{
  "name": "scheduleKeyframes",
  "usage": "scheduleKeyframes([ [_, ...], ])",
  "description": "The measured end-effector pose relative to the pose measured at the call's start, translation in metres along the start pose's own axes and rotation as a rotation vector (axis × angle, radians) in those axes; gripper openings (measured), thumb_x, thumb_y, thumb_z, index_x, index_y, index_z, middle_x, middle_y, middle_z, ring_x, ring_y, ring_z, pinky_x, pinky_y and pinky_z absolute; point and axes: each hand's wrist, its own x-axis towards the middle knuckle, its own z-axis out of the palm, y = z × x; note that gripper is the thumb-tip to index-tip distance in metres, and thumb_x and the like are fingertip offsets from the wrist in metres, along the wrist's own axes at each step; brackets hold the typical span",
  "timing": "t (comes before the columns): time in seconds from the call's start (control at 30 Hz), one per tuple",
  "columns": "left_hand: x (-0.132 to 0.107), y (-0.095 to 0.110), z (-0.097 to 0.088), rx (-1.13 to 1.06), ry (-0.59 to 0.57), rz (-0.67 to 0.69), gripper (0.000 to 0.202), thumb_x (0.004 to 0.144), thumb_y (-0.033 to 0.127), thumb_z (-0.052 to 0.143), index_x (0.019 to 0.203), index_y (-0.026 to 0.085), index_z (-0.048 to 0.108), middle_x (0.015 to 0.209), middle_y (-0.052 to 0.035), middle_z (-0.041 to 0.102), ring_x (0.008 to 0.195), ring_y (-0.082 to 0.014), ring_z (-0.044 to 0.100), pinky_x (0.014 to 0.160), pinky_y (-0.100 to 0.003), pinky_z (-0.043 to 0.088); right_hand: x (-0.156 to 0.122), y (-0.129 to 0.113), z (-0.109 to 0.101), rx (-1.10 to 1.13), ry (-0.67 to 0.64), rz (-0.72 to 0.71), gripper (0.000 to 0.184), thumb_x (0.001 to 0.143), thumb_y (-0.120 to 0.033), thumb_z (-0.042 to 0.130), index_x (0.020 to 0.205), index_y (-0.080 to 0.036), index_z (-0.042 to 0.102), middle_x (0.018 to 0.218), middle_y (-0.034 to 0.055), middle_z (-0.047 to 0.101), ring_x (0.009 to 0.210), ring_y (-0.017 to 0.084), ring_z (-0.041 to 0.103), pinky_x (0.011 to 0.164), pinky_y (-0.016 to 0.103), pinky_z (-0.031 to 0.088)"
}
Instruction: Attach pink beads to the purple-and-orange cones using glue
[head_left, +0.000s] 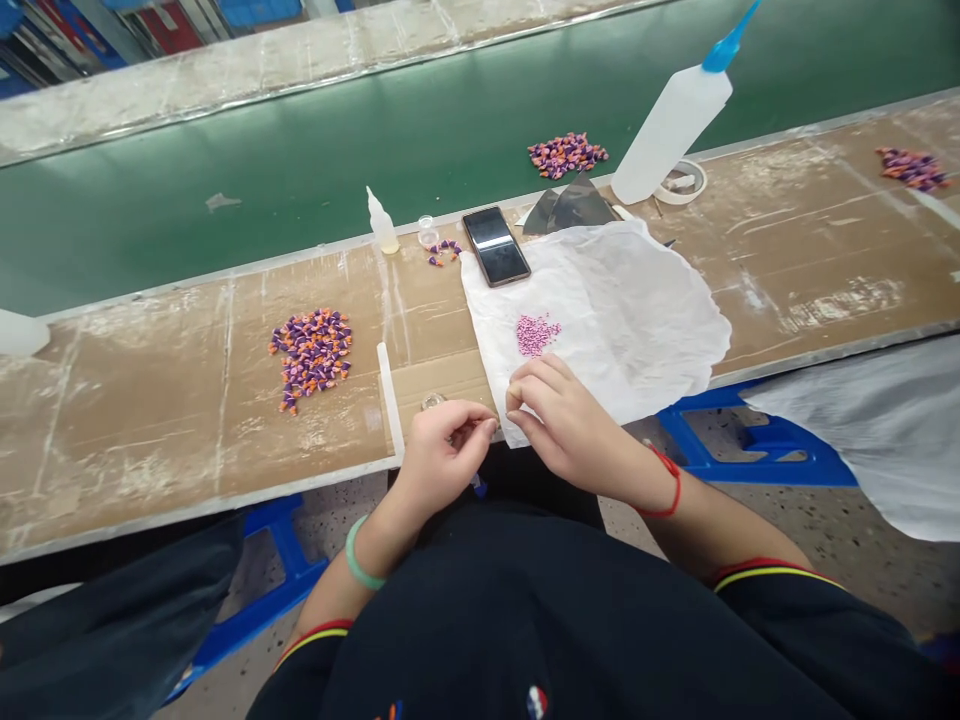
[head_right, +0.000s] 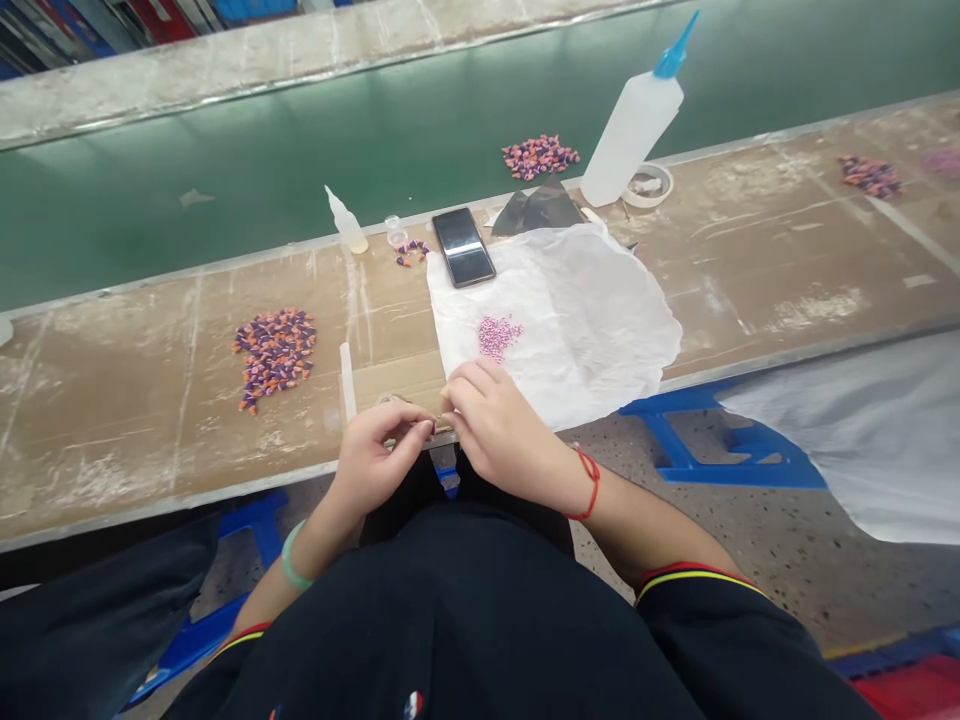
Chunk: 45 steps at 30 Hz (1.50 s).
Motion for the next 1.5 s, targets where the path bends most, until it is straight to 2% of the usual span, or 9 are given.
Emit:
scheduleKeyframes([
  [0.17,-0.002,0.003,-0.002,0.008,-0.015,0.041,0.018,0.089,0.023,0.056,0.077,0.017,0.068,0.066,-0.0032,0.068,0.056,-0.0130,0.057,0.054,-0.024,0.044,0.000,-0.007,0.004,-0.101,-0.008,-0.063,0.017,0.095,-0.009,0.042,0.084,-0.020,0.050,0.087,0.0097,0.055,0.084,0.025,0.046,0.077,0.041,0.042],
  [0.33,-0.003,0.002,-0.002,0.066,-0.013,0.081,0.018,0.087,0.020,0.054,0.076,0.017,0.068,0.061,-0.0012,0.063,0.053,-0.0120,0.051,0.054,-0.024,0.042,-0.001,-0.010,0.007,-0.176,-0.057,-0.045,0.020,0.094,-0.009,0.040,0.083,-0.019,0.053,0.091,0.0124,0.058,0.087,0.027,0.046,0.077,0.044,0.042],
  [0.47,-0.003,0.002,-0.002,0.003,0.010,0.008,0.016,0.084,0.022,0.056,0.070,0.018,0.063,0.059,0.0002,0.060,0.052,-0.0111,0.050,0.052,-0.023,0.041,0.002,-0.013,0.005,-0.033,-0.010,0.001,0.017,0.096,-0.013,0.043,0.083,-0.020,0.052,0.086,0.0087,0.059,0.083,0.024,0.049,0.075,0.040,0.042],
  [0.63,-0.005,0.003,-0.005,-0.137,0.029,-0.058,0.018,0.084,0.025,0.056,0.069,0.018,0.059,0.061,-0.0005,0.062,0.054,-0.0115,0.054,0.053,-0.023,0.043,0.002,-0.014,0.005,0.219,0.063,0.144,0.014,0.092,-0.015,0.052,0.080,-0.022,0.049,0.075,0.0012,0.057,0.071,0.017,0.052,0.066,0.031,0.043],
  [1.03,-0.005,-0.001,-0.008,-0.119,0.027,-0.038,0.016,0.084,0.023,0.058,0.069,0.018,0.061,0.061,-0.0011,0.061,0.054,-0.0123,0.053,0.051,-0.023,0.043,0.009,-0.016,0.016,0.249,0.063,0.122,0.016,0.082,-0.012,0.051,0.072,-0.022,0.044,0.068,-0.0003,0.054,0.065,0.015,0.049,0.061,0.027,0.041],
  [1.13,-0.009,-0.005,-0.015,-0.215,0.047,-0.077,0.019,0.086,0.029,0.060,0.071,0.018,0.062,0.065,-0.0027,0.064,0.058,-0.0136,0.057,0.055,-0.024,0.047,0.015,-0.012,0.015,0.368,0.005,0.152,0.013,0.082,-0.013,0.050,0.073,-0.022,0.046,0.068,-0.0011,0.054,0.061,0.013,0.048,0.058,0.026,0.041],
  [1.23,-0.020,-0.017,-0.027,-0.301,0.136,-0.161,0.019,0.087,0.034,0.064,0.078,0.017,0.066,0.070,-0.0037,0.068,0.059,-0.0133,0.060,0.055,-0.024,0.049,0.026,-0.001,0.017,0.396,-0.076,0.178,0.012,0.084,-0.016,0.048,0.074,-0.022,0.046,0.067,-0.0013,0.053,0.060,0.013,0.048,0.058,0.026,0.040],
  [1.33,-0.035,-0.035,-0.042,-0.318,0.244,-0.257,0.022,0.083,0.038,0.070,0.079,0.017,0.069,0.067,-0.0030,0.068,0.052,-0.0113,0.058,0.050,-0.022,0.048,0.043,0.011,0.027,0.285,-0.209,0.146,0.011,0.080,-0.015,0.049,0.072,-0.022,0.044,0.067,-0.0006,0.053,0.062,0.013,0.048,0.060,0.026,0.039],
  [1.5,-0.050,-0.060,-0.052,-0.342,0.312,-0.355,0.023,0.073,0.038,0.078,0.076,0.016,0.070,0.057,-0.0001,0.063,0.050,-0.0115,0.057,0.049,-0.023,0.049,0.073,0.024,0.051,0.012,-0.452,-0.017,0.018,0.077,-0.014,0.052,0.067,-0.022,0.039,0.065,0.0012,0.050,0.063,0.015,0.045,0.062,0.028,0.034],
])
